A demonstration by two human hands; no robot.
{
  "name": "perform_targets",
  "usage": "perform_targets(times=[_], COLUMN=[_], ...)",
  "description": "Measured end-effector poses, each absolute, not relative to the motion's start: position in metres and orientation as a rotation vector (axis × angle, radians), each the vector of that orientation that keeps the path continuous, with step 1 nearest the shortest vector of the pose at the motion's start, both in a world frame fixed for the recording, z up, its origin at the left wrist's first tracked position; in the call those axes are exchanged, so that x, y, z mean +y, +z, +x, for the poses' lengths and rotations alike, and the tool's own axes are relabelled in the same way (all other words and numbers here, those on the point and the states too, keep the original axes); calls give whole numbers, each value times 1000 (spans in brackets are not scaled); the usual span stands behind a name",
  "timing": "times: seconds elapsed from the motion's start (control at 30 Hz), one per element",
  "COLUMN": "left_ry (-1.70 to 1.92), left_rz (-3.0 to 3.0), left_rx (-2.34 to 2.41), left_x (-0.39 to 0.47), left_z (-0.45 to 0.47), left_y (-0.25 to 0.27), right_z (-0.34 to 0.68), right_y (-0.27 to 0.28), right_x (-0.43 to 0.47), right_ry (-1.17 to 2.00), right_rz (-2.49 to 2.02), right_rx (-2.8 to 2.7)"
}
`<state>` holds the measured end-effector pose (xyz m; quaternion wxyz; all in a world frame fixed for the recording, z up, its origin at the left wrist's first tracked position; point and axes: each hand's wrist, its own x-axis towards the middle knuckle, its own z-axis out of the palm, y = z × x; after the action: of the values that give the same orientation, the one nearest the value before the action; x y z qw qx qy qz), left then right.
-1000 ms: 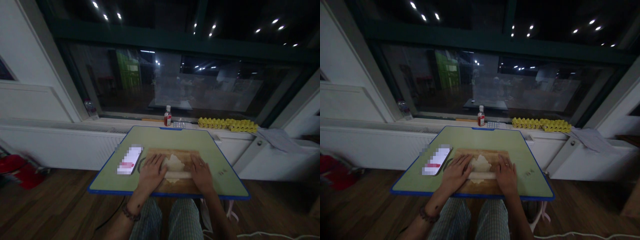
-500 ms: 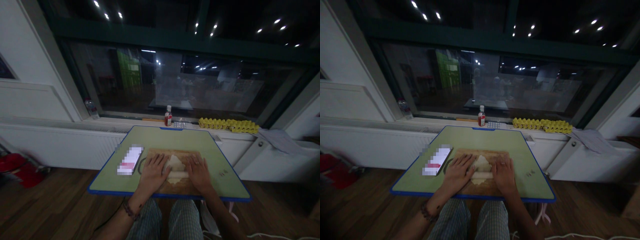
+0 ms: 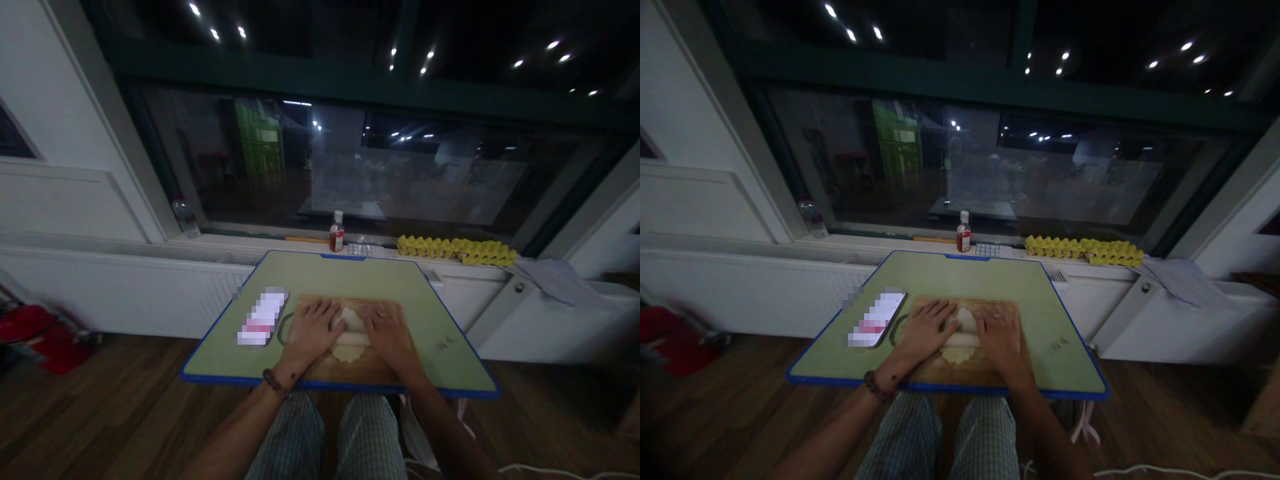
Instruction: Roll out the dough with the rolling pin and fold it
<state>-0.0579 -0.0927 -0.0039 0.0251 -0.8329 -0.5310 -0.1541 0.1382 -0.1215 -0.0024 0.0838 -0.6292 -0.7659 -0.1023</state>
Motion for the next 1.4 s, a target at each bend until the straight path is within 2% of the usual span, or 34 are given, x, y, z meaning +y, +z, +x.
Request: perform_targets(times=[0.2,0.5,0.83,1.07,1.4], left_ry=[-463,-690,-529,-472,-641], left_rz=[-2547,-2537,-2595,-2598,-2541], left_rx=[-1708,-1527,-1613,-1641,-1547], left_x=[-91,-138,-89,-68,-41], left_z=[-56,-52,-30,-30,-27], left_y=[-4,-18,-7,-5,7], right_z=[138,128,98,103,104], right_y=[-1,-30,-9,-29,-11], right_x=[-114,-149,-112,-72,-41], right_ry=[-291,-326,-164,-174,-202], right_rz=[-1875,-1810,-1883,-1858,-1597], right_rx=[-2267,-2033,-2115,-2220,-2318])
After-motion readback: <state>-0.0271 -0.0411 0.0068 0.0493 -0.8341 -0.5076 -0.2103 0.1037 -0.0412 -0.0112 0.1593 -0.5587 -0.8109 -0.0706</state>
